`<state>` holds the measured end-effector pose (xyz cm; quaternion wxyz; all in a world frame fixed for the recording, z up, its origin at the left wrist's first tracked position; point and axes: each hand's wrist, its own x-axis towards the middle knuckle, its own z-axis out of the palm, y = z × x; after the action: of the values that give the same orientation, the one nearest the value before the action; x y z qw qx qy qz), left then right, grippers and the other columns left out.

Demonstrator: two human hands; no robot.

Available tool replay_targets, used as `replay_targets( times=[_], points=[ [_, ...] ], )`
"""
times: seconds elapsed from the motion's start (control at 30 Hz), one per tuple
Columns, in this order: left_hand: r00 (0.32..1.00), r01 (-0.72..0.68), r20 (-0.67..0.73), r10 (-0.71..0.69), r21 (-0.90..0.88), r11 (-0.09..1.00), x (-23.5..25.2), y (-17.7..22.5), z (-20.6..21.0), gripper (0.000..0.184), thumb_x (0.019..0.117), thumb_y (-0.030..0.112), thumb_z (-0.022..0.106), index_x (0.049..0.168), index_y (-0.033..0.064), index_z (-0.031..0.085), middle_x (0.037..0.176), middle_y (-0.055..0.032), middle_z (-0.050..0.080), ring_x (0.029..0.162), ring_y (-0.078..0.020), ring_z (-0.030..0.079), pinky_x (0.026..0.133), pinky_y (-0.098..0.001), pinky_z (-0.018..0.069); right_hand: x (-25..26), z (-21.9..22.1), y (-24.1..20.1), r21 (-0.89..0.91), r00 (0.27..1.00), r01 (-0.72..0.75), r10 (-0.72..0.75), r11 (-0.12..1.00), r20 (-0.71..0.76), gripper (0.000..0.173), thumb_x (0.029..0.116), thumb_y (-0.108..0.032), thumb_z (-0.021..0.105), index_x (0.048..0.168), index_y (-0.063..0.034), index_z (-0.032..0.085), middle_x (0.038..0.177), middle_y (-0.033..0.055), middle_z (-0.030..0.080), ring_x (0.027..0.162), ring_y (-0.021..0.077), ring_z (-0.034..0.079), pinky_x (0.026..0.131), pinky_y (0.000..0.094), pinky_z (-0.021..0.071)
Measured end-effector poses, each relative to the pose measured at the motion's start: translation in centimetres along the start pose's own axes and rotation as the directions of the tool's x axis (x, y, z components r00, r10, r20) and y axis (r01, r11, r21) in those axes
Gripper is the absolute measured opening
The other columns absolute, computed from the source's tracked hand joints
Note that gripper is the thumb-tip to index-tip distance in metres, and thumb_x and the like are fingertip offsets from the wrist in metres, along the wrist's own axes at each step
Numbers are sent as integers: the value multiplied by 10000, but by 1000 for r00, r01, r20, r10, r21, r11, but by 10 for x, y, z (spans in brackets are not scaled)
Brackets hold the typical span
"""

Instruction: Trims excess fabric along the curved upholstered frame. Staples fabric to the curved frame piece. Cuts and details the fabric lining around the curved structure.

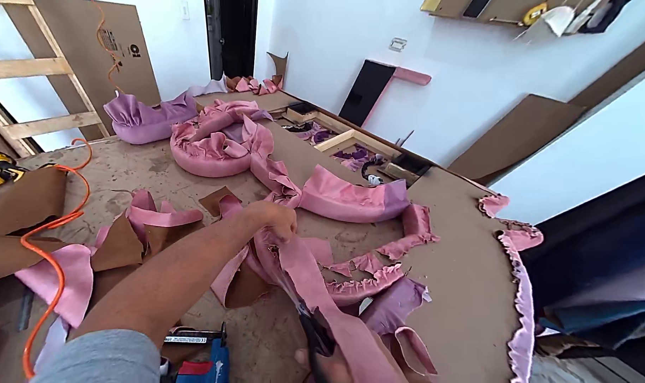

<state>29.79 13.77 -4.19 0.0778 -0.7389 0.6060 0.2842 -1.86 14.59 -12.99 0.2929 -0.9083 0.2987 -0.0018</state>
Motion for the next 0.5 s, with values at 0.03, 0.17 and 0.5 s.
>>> replay_targets(
  times=[0.03,0.17,0.5],
  points=[
    [1000,-17,3,17,25,1000,-3,-1,-1,251,1001,230,658,1160,52,737,1047,-170,718,1005,-337,675,884,-595,514,4,0,-6,-197,1000,-19,23,980,20,842,695,-848,655,1120,-126,740,949,79,758,903,256,731,763,542,585],
    [989,-114,-100,113,-2,994,-11,-19,1,208,1026,167,620,1051,2,744,1082,-166,698,1042,-314,655,945,-534,504,20,-69,-83,-474,890,-168,340,864,304,757,917,-664,596,1322,-26,638,1265,204,678,1197,363,643,966,547,502],
    [932,-184,-332,145,-91,979,-34,-21,34,217,1039,149,568,1024,35,752,954,-145,709,952,-308,671,885,-539,523,79,-19,-95,-544,972,-163,228,823,52,628,889,-636,622,1082,-46,715,1075,163,720,1055,333,696,820,518,552]
  ],
)
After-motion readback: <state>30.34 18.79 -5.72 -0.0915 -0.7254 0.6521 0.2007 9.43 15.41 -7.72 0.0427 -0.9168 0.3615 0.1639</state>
